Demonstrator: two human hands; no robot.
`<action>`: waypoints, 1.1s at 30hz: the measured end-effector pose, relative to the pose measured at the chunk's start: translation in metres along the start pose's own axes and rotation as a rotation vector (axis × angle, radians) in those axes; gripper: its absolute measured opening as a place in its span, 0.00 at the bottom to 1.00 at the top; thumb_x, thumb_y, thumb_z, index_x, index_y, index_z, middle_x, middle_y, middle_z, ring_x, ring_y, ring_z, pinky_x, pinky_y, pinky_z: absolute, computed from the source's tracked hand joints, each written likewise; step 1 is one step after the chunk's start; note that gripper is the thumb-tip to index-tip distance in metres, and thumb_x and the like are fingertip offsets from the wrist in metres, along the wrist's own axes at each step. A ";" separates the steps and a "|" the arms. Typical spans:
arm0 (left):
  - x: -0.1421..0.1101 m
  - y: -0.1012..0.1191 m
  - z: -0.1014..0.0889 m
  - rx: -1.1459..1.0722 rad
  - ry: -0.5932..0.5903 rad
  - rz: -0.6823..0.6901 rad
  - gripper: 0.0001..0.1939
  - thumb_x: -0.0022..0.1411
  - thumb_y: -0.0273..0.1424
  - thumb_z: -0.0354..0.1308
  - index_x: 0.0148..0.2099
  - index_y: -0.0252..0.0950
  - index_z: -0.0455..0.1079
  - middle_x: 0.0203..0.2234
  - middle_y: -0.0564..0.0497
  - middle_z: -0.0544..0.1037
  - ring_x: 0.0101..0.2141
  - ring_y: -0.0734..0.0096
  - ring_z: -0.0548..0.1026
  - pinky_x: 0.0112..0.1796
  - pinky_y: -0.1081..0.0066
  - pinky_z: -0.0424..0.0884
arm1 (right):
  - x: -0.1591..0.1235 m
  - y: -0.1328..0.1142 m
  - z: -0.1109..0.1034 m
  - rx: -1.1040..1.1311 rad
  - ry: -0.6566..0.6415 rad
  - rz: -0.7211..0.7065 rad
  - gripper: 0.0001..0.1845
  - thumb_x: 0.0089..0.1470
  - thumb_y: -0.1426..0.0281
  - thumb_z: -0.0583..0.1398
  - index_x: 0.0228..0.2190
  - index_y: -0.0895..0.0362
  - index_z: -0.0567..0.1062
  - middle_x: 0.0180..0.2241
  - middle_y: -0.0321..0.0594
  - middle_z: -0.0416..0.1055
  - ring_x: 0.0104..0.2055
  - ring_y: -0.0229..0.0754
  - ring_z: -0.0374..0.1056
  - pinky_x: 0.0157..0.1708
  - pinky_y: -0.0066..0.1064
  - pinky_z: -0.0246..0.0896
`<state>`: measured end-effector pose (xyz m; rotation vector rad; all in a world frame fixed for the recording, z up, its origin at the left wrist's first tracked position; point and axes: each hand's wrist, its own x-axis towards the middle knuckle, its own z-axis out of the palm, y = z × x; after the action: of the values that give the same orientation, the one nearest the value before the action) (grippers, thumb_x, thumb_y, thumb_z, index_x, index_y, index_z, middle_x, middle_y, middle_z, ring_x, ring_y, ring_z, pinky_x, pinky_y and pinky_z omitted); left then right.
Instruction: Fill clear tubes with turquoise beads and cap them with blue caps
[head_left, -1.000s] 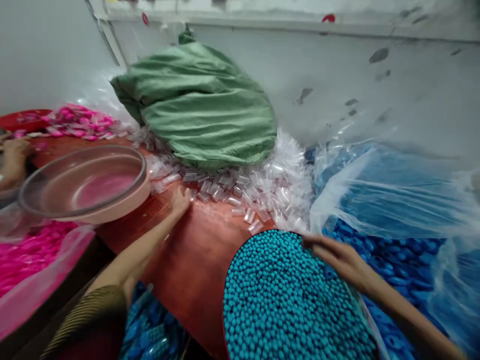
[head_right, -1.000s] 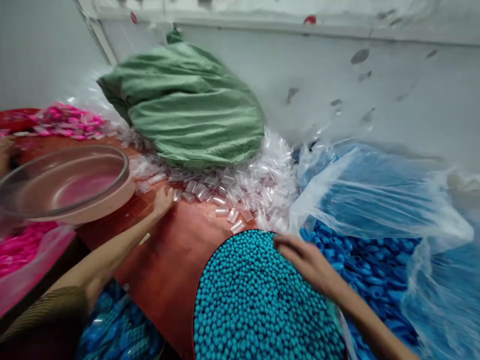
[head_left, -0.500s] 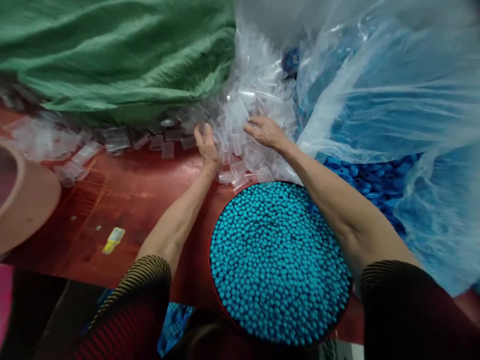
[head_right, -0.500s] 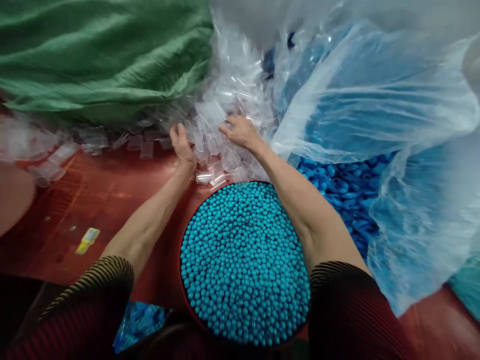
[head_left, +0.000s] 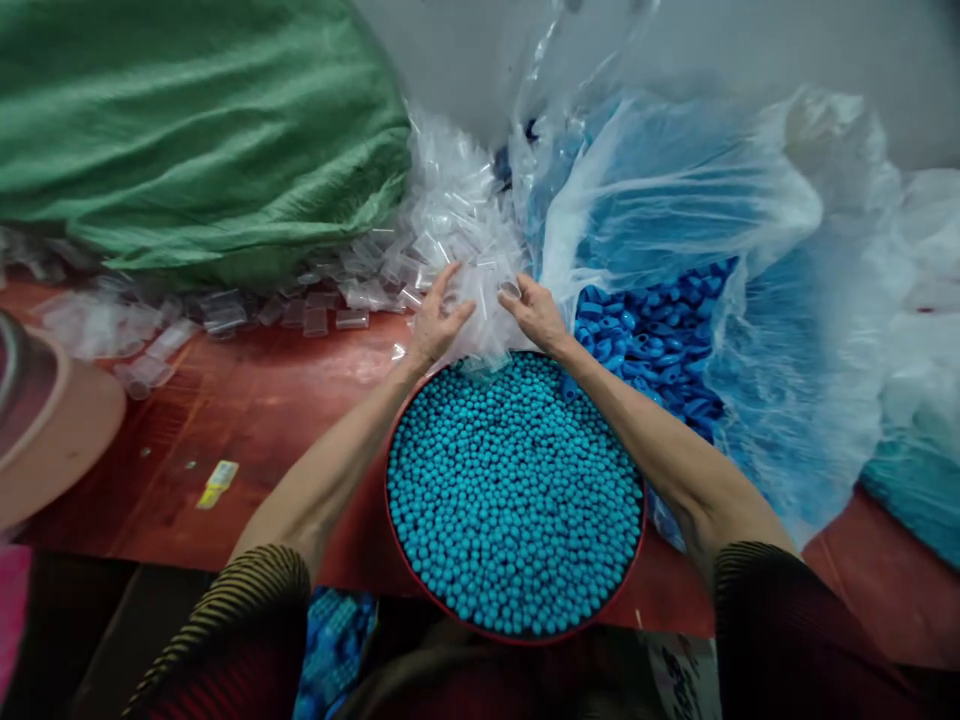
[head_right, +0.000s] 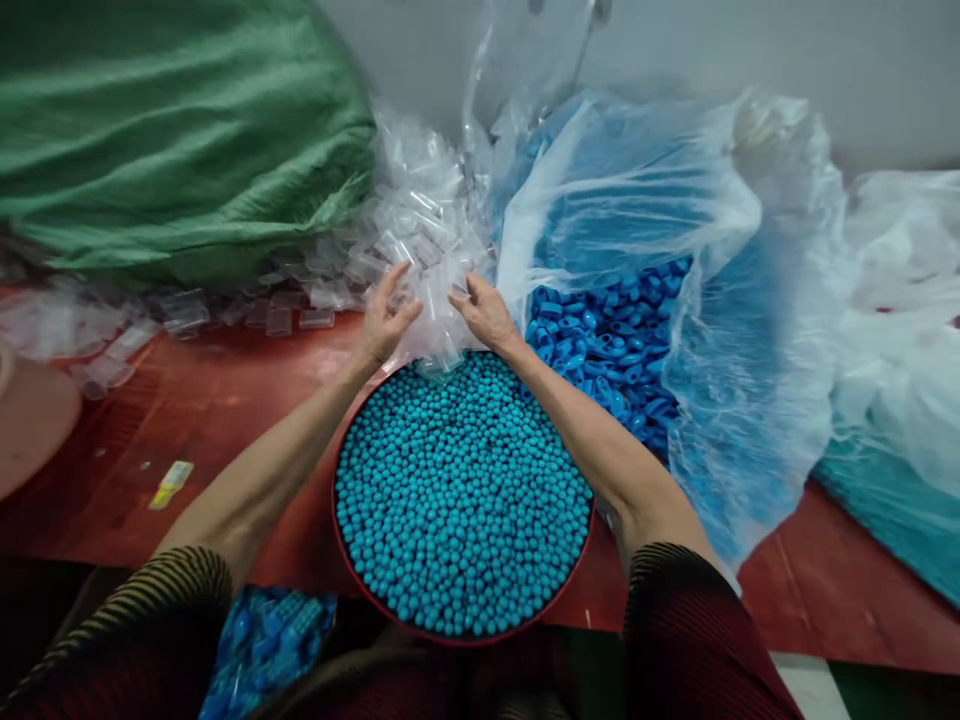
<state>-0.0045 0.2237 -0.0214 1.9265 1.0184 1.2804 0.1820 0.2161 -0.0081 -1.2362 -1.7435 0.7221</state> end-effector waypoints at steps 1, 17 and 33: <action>-0.005 0.006 0.003 0.050 -0.035 0.026 0.37 0.57 0.55 0.49 0.60 0.36 0.55 0.58 0.43 0.63 0.57 0.58 0.63 0.56 0.59 0.61 | -0.010 0.002 -0.003 -0.015 -0.008 -0.001 0.18 0.53 0.58 0.54 0.41 0.57 0.71 0.41 0.41 0.73 0.44 0.45 0.68 0.46 0.38 0.64; -0.042 0.046 0.021 0.410 -0.331 -0.186 0.29 0.62 0.39 0.49 0.62 0.29 0.57 0.58 0.38 0.65 0.57 0.57 0.64 0.57 0.58 0.59 | -0.092 -0.006 -0.036 -0.374 0.174 -0.068 0.24 0.51 0.75 0.48 0.50 0.62 0.69 0.49 0.52 0.68 0.54 0.49 0.62 0.57 0.44 0.54; -0.108 0.090 0.024 0.609 0.007 -0.067 0.23 0.62 0.32 0.50 0.58 0.33 0.60 0.54 0.40 0.68 0.56 0.56 0.62 0.56 0.56 0.57 | -0.170 -0.014 -0.012 -0.460 -0.025 0.116 0.18 0.56 0.66 0.53 0.47 0.59 0.71 0.46 0.51 0.70 0.49 0.50 0.65 0.50 0.44 0.60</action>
<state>0.0159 0.0827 -0.0074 2.2931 1.5978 1.0075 0.2105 0.0509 -0.0440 -1.6519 -1.9355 0.4100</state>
